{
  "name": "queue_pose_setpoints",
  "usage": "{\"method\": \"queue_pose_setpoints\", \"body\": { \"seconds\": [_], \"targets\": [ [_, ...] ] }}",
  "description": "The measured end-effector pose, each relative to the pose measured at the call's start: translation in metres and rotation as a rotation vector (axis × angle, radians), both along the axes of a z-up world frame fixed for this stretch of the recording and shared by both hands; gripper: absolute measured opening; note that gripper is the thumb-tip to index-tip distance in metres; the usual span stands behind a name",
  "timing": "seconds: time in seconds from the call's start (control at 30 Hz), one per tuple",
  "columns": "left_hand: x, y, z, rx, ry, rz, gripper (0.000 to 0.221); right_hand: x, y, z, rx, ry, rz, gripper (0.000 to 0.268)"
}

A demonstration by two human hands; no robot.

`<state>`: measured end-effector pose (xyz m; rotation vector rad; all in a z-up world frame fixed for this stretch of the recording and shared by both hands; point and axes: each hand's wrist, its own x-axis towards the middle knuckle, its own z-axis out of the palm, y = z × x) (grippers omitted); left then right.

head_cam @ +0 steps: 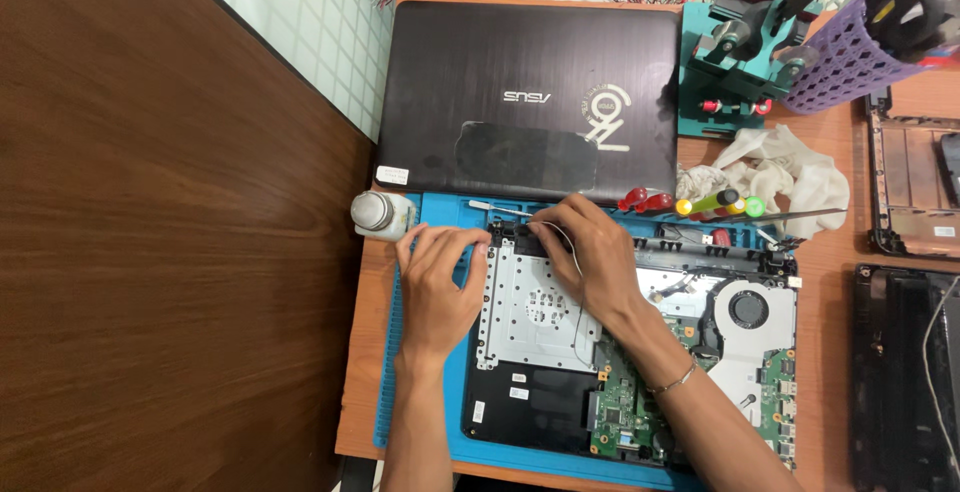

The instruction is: The person manipulates the internal components of a disassembled laptop by hand. They adjust a motherboard, connect internal cables, and handle a RAM module on a wooden repair bench.

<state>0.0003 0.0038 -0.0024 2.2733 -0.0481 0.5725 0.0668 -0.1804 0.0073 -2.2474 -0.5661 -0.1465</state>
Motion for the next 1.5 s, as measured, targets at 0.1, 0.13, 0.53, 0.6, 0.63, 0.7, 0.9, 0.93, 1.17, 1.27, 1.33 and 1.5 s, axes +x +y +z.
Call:
{"method": "queue_pose_setpoints", "body": {
  "seconds": [0.1, 0.13, 0.53, 0.6, 0.63, 0.7, 0.9, 0.93, 1.17, 1.27, 1.33, 1.5],
  "targets": [
    [0.000, 0.000, 0.001, 0.002, -0.003, -0.001, 0.008, 0.002, -0.001, -0.001, 0.016, -0.003, -0.031, 0.010],
    [-0.001, 0.000, 0.001, 0.004, -0.004, -0.001, 0.008, 0.002, -0.001, -0.001, -0.004, 0.015, -0.039, 0.010],
    [-0.001, 0.001, 0.004, 0.006, -0.005, 0.000, 0.007, 0.000, -0.005, 0.002, -0.121, -0.050, -0.066, 0.013],
    [-0.001, 0.001, 0.005, 0.006, -0.007, -0.002, 0.007, -0.002, -0.009, 0.003, -0.158, -0.113, -0.020, 0.014],
    [-0.001, 0.001, 0.005, 0.006, -0.008, -0.003, 0.008, -0.003, -0.011, 0.004, -0.166, -0.122, -0.001, 0.015],
    [-0.001, 0.001, 0.006, 0.008, -0.010, -0.005, 0.008, -0.006, -0.014, 0.007, -0.183, -0.140, 0.038, 0.017],
    [-0.001, -0.001, 0.007, 0.013, -0.017, -0.009, 0.008, -0.016, -0.021, 0.021, -0.133, 0.144, 0.033, 0.037],
    [-0.001, -0.001, 0.007, 0.014, -0.021, -0.006, 0.007, -0.018, -0.023, 0.022, -0.130, 0.109, 0.054, 0.039],
    [-0.002, -0.003, 0.007, 0.014, -0.036, -0.008, 0.007, -0.032, -0.037, 0.023, -0.078, 0.221, 0.011, 0.056],
    [-0.002, -0.004, 0.007, 0.017, -0.042, 0.001, 0.007, -0.036, -0.046, 0.021, -0.112, 0.175, -0.030, 0.063],
    [-0.002, -0.004, 0.007, 0.027, -0.047, 0.007, 0.007, -0.037, -0.053, 0.020, -0.115, 0.144, -0.052, 0.065],
    [-0.001, -0.005, 0.006, 0.044, -0.057, 0.017, 0.007, -0.043, -0.072, 0.023, 0.029, 0.211, -0.146, 0.055]
  ]
}}
